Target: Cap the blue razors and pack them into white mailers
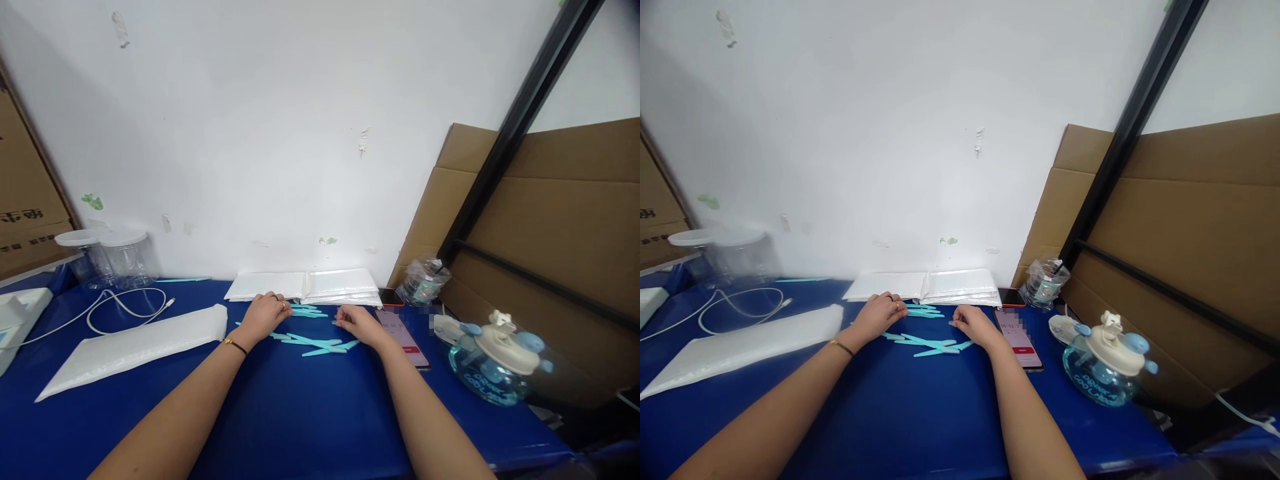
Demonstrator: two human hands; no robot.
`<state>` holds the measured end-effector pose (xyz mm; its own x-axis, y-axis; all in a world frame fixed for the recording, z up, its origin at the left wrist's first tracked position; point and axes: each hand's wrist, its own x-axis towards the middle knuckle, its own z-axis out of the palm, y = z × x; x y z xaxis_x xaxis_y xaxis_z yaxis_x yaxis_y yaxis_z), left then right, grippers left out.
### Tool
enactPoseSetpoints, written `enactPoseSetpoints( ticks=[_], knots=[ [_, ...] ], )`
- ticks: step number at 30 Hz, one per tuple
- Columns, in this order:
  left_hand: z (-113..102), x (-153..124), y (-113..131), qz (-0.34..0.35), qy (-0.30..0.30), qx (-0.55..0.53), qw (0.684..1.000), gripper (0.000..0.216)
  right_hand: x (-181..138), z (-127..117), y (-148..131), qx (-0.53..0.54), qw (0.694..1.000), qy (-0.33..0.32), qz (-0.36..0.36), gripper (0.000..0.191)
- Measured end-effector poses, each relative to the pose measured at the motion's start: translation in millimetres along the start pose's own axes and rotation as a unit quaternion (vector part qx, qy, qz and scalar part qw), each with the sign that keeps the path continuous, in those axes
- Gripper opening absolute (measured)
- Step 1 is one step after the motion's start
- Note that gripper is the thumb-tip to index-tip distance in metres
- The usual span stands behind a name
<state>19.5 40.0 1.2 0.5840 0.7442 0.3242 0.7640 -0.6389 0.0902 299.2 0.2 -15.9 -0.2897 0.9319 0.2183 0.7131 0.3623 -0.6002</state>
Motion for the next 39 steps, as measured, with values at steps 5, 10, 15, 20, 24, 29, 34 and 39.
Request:
enactPoseSetpoints(
  ticks=[5, 10, 15, 20, 24, 29, 34, 39],
  knots=[
    [0, -4, -18, -0.041, 0.0, -0.015, 0.999, 0.027, -5, -10, 6, -0.028, 0.999, 0.037, 0.018, 0.01],
    [-3, -4, -8, -0.048, 0.017, -0.067, 0.996, 0.026, -13, -12, -16, -0.039, 0.996, -0.063, -0.047, 0.014],
    [-4, -6, 20, 0.036, -0.051, -0.135, 0.989, 0.028, -11, 0, -26, -0.048, 0.994, -0.083, -0.051, 0.009],
    [-4, -5, 27, 0.051, -0.056, -0.103, 0.992, 0.025, -9, 1, -21, 0.03, 0.998, -0.058, -0.012, 0.007],
    [-8, -2, 19, 0.01, -0.032, -0.102, 0.994, 0.027, -8, -5, -12, 0.056, 0.998, 0.0, 0.014, 0.009],
    [-9, -1, 21, 0.025, -0.021, -0.104, 0.994, 0.022, -7, -6, -19, 0.088, 0.996, 0.006, 0.015, 0.016],
    [-9, 0, 15, 0.022, -0.009, -0.065, 0.998, 0.022, -6, -5, -18, 0.098, 0.995, 0.011, 0.011, 0.014],
    [-9, 0, -10, -0.063, 0.0, -0.045, 0.997, 0.023, -4, -7, 5, 0.071, 0.992, 0.067, 0.074, 0.011]
  ],
)
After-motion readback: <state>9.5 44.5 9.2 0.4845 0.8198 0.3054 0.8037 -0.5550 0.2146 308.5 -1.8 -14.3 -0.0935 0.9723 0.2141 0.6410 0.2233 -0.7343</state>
